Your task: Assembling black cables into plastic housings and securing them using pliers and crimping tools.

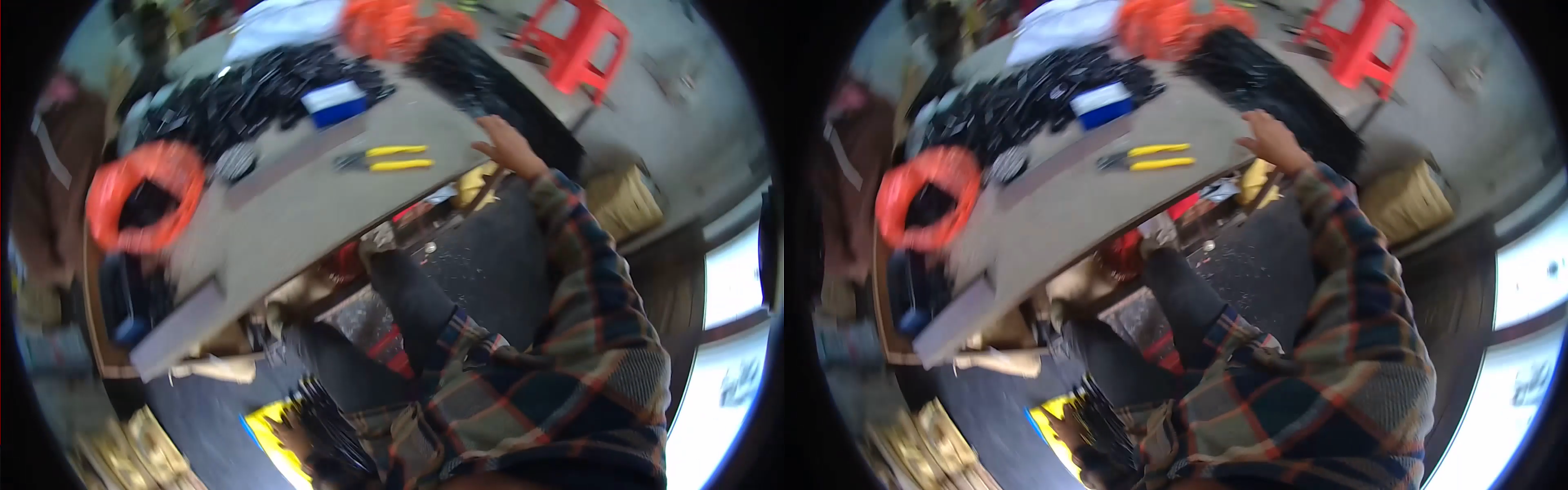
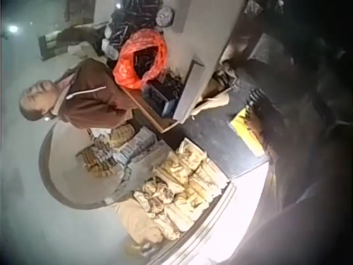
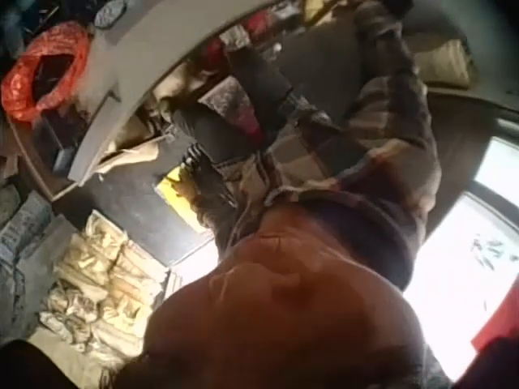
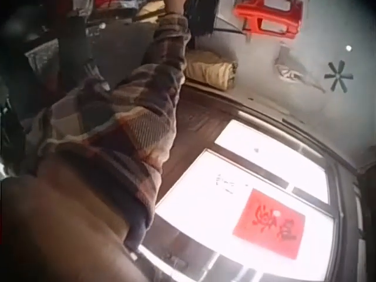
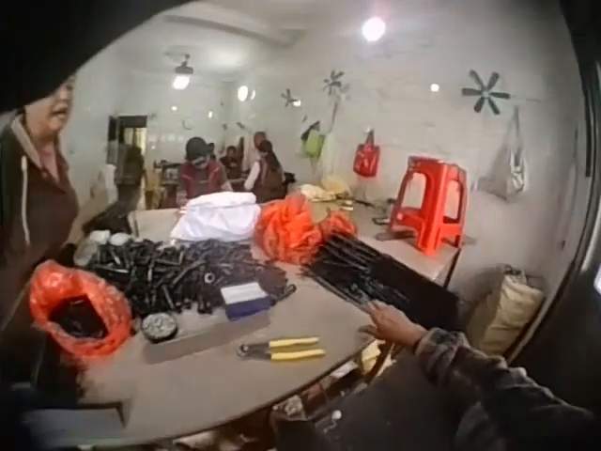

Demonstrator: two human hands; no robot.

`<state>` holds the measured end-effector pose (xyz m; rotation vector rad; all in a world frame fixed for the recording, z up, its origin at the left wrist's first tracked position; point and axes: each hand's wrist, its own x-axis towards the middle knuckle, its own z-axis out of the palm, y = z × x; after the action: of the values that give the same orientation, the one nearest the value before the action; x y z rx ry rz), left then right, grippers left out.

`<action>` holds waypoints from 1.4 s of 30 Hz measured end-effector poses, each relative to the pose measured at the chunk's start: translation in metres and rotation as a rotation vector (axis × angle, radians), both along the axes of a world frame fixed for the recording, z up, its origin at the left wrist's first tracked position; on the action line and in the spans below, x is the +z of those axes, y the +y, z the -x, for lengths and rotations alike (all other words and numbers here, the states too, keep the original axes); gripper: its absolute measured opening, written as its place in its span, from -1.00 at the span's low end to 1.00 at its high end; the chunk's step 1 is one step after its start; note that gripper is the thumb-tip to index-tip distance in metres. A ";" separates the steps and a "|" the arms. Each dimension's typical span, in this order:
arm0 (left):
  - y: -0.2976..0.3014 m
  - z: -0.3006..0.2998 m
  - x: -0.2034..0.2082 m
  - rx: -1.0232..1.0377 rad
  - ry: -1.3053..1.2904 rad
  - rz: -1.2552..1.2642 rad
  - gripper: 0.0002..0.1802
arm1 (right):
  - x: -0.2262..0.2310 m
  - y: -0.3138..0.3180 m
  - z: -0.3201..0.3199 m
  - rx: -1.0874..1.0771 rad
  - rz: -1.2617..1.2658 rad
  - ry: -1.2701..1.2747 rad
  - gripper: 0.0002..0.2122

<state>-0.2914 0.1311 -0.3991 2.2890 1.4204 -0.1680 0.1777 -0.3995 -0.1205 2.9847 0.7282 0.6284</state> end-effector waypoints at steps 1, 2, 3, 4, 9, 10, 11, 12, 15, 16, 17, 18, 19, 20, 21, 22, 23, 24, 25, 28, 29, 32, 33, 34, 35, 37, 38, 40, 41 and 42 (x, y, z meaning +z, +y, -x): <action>-0.017 -0.018 0.003 -0.088 0.075 -0.083 -0.17 | 0.008 -0.007 0.002 -0.088 0.011 0.052 -0.51; -0.010 -0.033 -0.001 -0.188 0.046 -0.075 -0.19 | 0.013 -0.016 0.000 -0.135 0.022 0.003 -0.51; -0.042 -0.068 0.027 -0.271 0.049 -0.107 -0.21 | 0.018 -0.033 -0.007 -0.175 0.049 -0.046 -0.50; -0.053 -0.081 0.028 -0.344 -0.075 -0.169 -0.22 | 0.020 -0.035 -0.015 -0.200 0.027 -0.055 -0.50; -0.127 -0.118 0.084 -0.666 -0.400 -0.206 -0.36 | -0.016 -0.022 -0.033 -0.559 0.005 0.014 -0.59; -0.137 -0.115 0.083 -0.685 -0.398 -0.261 -0.36 | -0.027 -0.013 -0.036 -0.528 0.040 -0.107 -0.69; -0.141 -0.113 0.082 -0.703 -0.392 -0.321 -0.36 | -0.031 -0.007 -0.040 -0.527 0.013 -0.108 -0.69; -0.137 -0.115 0.079 -0.706 -0.389 -0.349 -0.36 | -0.035 -0.003 -0.045 -0.455 -0.031 -0.144 -0.74; -0.130 -0.112 0.073 -0.682 -0.377 -0.305 -0.36 | -0.033 -0.010 -0.054 -0.415 -0.013 -0.173 -0.83; -0.133 -0.113 0.073 -0.716 -0.384 -0.313 -0.36 | -0.033 -0.021 -0.064 -0.451 -0.081 -0.123 -0.84; -0.131 -0.115 0.073 -0.752 -0.389 -0.327 -0.37 | -0.026 -0.021 -0.067 -0.486 -0.154 -0.071 -0.85; -0.132 -0.117 0.074 -0.764 -0.373 -0.318 -0.36 | -0.020 -0.022 -0.067 -0.495 -0.178 -0.067 -0.85; -0.136 -0.120 0.079 -0.762 -0.393 -0.278 -0.37 | -0.009 -0.029 -0.066 -0.521 -0.194 -0.029 -0.84; -0.136 -0.121 0.075 -0.753 -0.403 -0.270 -0.38 | -0.004 -0.031 -0.070 -0.535 -0.215 0.014 -0.83; -0.133 -0.120 0.071 -0.744 -0.414 -0.260 -0.38 | -0.002 -0.031 -0.073 -0.543 -0.231 0.005 -0.83; -0.136 -0.117 0.072 -0.741 -0.403 -0.277 -0.38 | -0.001 -0.032 -0.075 -0.560 -0.287 0.017 -0.82; -0.137 -0.117 0.073 -0.746 -0.410 -0.281 -0.38 | 0.000 -0.033 -0.078 -0.577 -0.341 0.028 -0.82; -0.138 -0.118 0.074 -0.736 -0.401 -0.281 -0.38 | 0.003 -0.034 -0.078 -0.539 -0.329 0.021 -0.83; -0.139 -0.120 0.074 -0.726 -0.392 -0.279 -0.39 | 0.005 -0.035 -0.082 -0.542 -0.328 0.012 -0.83; -0.138 -0.123 0.075 -0.716 -0.378 -0.299 -0.39 | 0.019 -0.028 -0.087 -0.504 -0.193 -0.123 -0.85; -0.136 -0.121 0.073 -0.713 -0.368 -0.320 -0.39 | 0.027 -0.027 -0.087 -0.482 -0.161 -0.111 -0.85; -0.139 -0.123 0.070 -0.716 -0.418 -0.319 -0.41 | 0.052 -0.032 -0.079 -0.420 -0.134 -0.055 -0.75; -0.138 -0.121 0.069 -0.708 -0.410 -0.325 -0.42 | 0.058 -0.029 -0.076 -0.413 -0.090 -0.013 -0.70; -0.139 -0.118 0.071 -0.695 -0.401 -0.347 -0.41 | 0.067 -0.026 -0.073 -0.403 -0.044 0.031 -0.65; -0.141 -0.120 0.072 -0.687 -0.409 -0.347 -0.41 | 0.074 -0.027 -0.073 -0.397 -0.041 0.023 -0.65; -0.145 -0.125 0.074 -0.656 -0.402 -0.333 -0.42 | 0.082 -0.032 -0.071 -0.480 -0.042 0.112 -0.65; -0.145 -0.125 0.073 -0.658 -0.407 -0.329 -0.42 | 0.086 -0.038 -0.073 -0.477 -0.067 0.094 -0.64; -0.143 -0.124 0.069 -0.667 -0.418 -0.329 -0.42 | 0.098 -0.037 -0.073 -0.454 -0.144 -0.008 -0.64; -0.143 -0.124 0.068 -0.661 -0.421 -0.325 -0.42 | 0.108 -0.029 -0.069 -0.444 -0.210 -0.016 -0.63; -0.141 -0.124 0.068 -0.653 -0.434 -0.334 -0.42 | 0.112 -0.018 -0.073 -0.461 -0.387 0.108 -0.63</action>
<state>-0.1674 -0.0101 -0.3312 2.7633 0.4852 0.3795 0.2503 -0.4179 -0.0081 3.3718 -0.1136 0.6381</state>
